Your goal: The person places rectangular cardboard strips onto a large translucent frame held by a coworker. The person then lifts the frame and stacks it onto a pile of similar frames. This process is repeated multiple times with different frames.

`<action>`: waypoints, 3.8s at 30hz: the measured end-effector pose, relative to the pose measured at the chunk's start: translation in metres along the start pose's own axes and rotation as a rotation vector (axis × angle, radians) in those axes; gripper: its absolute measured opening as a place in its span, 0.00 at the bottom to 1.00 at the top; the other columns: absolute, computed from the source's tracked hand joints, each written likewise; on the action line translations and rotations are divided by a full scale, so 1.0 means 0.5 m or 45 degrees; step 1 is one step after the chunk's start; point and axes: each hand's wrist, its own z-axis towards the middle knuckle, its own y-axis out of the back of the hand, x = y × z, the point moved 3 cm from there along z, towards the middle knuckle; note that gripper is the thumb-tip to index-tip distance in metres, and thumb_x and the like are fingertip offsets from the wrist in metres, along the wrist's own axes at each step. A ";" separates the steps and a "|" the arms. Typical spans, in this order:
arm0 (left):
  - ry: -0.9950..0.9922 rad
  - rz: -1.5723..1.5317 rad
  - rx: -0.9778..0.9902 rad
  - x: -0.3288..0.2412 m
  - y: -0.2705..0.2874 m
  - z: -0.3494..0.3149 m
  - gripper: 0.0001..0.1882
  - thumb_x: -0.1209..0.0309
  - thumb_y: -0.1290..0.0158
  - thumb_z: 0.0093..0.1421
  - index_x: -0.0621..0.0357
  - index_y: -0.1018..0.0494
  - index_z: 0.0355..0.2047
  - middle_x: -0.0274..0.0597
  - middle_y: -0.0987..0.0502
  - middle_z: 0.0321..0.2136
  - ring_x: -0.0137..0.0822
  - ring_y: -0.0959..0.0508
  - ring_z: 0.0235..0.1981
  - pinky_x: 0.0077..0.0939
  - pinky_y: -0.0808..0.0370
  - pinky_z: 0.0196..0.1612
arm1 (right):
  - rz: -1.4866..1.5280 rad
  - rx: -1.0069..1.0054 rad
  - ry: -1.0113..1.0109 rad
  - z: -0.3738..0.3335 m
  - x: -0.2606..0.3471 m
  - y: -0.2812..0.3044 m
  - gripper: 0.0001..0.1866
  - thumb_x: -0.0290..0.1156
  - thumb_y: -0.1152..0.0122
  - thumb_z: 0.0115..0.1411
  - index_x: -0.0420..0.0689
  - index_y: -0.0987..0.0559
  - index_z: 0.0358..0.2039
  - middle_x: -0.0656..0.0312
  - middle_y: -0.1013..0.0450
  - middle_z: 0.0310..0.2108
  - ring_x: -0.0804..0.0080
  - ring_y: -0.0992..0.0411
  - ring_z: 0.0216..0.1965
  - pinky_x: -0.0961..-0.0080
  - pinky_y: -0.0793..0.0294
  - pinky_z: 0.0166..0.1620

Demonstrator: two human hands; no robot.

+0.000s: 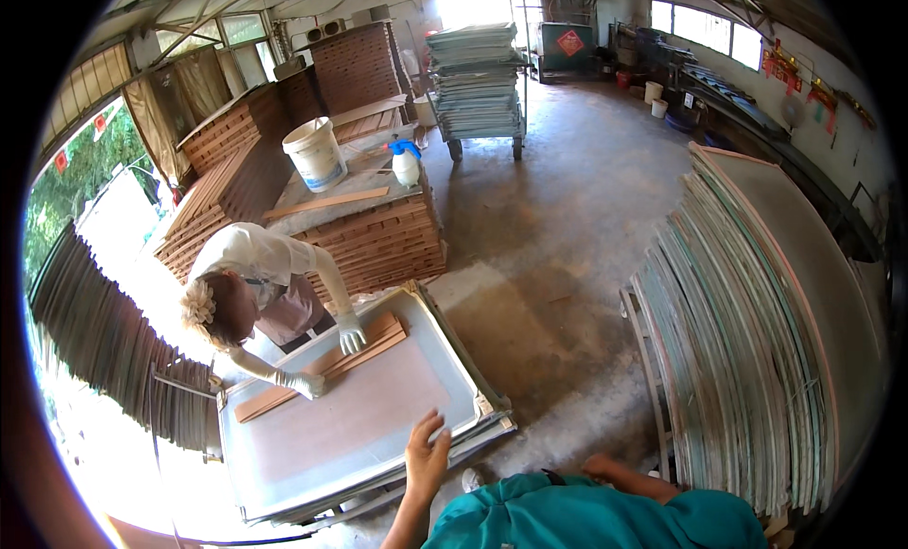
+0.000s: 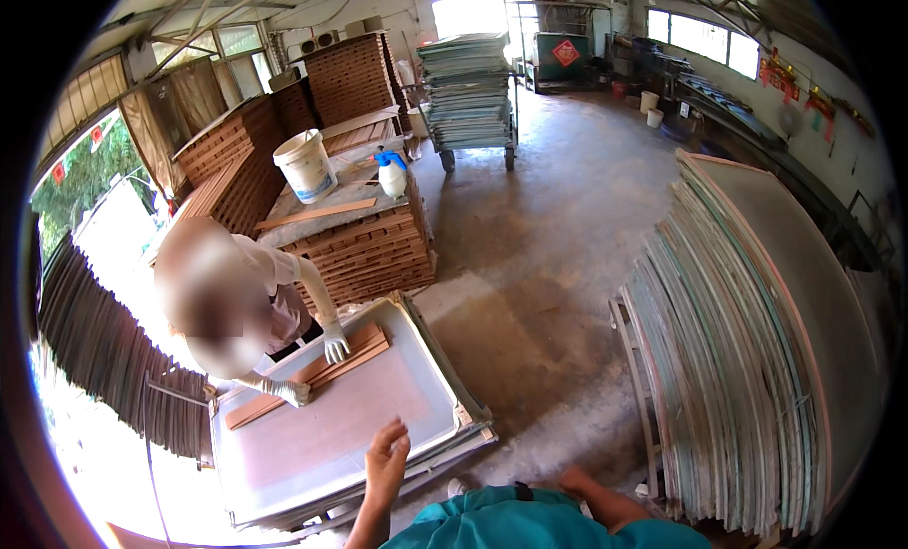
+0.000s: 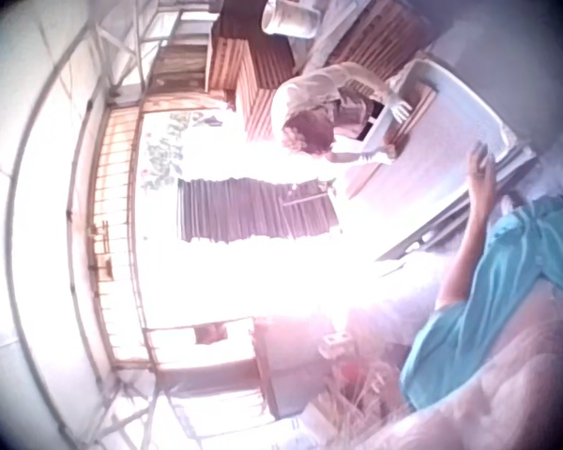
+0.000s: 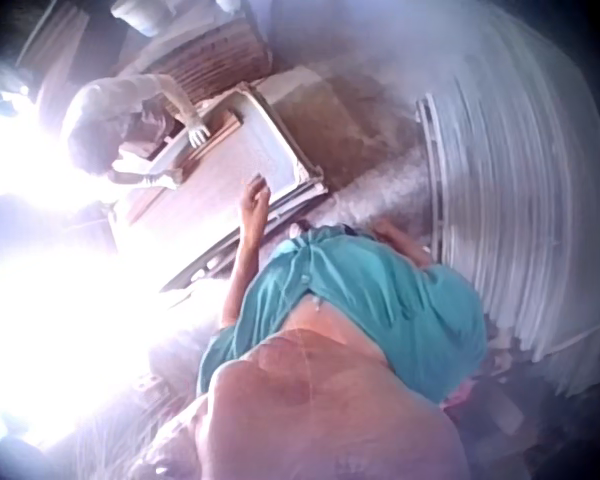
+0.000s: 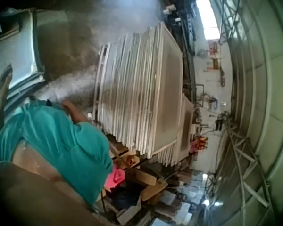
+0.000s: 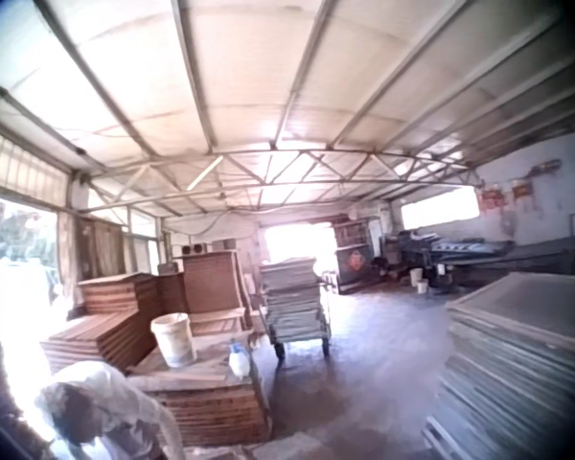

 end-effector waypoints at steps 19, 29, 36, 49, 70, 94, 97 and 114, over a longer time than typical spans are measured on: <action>1.366 0.758 0.186 0.762 0.195 -0.563 0.09 0.70 0.51 0.48 0.59 0.29 0.30 0.43 0.29 0.19 0.41 0.27 0.18 0.35 0.31 0.17 | -0.352 -0.205 0.438 0.076 -0.052 -0.001 0.09 0.38 0.46 0.42 0.46 0.26 0.17 0.54 0.30 0.24 0.55 0.30 0.30 0.59 0.31 0.33; 1.332 0.281 -0.422 0.720 0.105 -0.391 0.16 0.67 0.50 0.45 0.61 0.25 0.34 0.47 0.23 0.25 0.41 0.23 0.25 0.30 0.27 0.30 | -0.410 -0.236 0.458 0.074 -0.039 0.006 0.08 0.37 0.46 0.40 0.46 0.26 0.15 0.57 0.29 0.24 0.57 0.29 0.30 0.60 0.31 0.32; 1.404 0.336 -0.354 0.720 0.118 -0.407 0.16 0.65 0.50 0.44 0.61 0.24 0.31 0.49 0.23 0.28 0.43 0.23 0.33 0.30 0.28 0.39 | -0.516 -0.143 0.390 0.031 -0.054 -0.007 0.09 0.36 0.48 0.41 0.46 0.23 0.18 0.57 0.27 0.25 0.57 0.28 0.30 0.60 0.30 0.32; 1.374 0.325 -0.277 0.747 0.120 -0.410 0.15 0.66 0.49 0.44 0.64 0.24 0.30 0.49 0.22 0.27 0.40 0.23 0.31 0.27 0.28 0.37 | -0.227 -0.256 0.280 0.028 -0.054 -0.020 0.16 0.38 0.55 0.50 0.39 0.24 0.22 0.48 0.28 0.26 0.50 0.30 0.32 0.56 0.33 0.37; 1.337 0.344 -0.193 0.733 0.109 -0.403 0.16 0.67 0.49 0.45 0.65 0.24 0.31 0.48 0.23 0.26 0.38 0.23 0.30 0.26 0.28 0.36 | -0.550 -0.205 0.345 0.043 -0.097 -0.068 0.09 0.38 0.48 0.41 0.48 0.22 0.17 0.57 0.28 0.23 0.58 0.28 0.28 0.61 0.29 0.28; 1.411 0.156 -0.349 0.707 0.085 -0.401 0.16 0.69 0.50 0.46 0.66 0.26 0.34 0.44 0.24 0.19 0.34 0.25 0.20 0.25 0.28 0.27 | -0.446 -0.144 0.284 0.069 -0.087 -0.043 0.13 0.39 0.52 0.49 0.45 0.22 0.21 0.57 0.26 0.27 0.59 0.28 0.31 0.59 0.30 0.34; 1.389 0.171 -0.329 0.705 0.085 -0.402 0.16 0.69 0.50 0.46 0.66 0.26 0.33 0.44 0.24 0.19 0.34 0.25 0.20 0.25 0.28 0.28 | -0.381 -0.197 0.367 0.052 -0.075 -0.024 0.12 0.37 0.51 0.45 0.44 0.23 0.19 0.54 0.27 0.25 0.57 0.29 0.30 0.60 0.30 0.34; 1.423 0.126 -0.378 0.712 0.074 -0.423 0.17 0.68 0.50 0.46 0.65 0.26 0.35 0.45 0.23 0.22 0.35 0.23 0.22 0.26 0.27 0.29 | -0.332 -0.198 0.418 0.091 -0.137 -0.063 0.09 0.33 0.51 0.44 0.42 0.24 0.19 0.52 0.29 0.25 0.56 0.30 0.29 0.59 0.31 0.34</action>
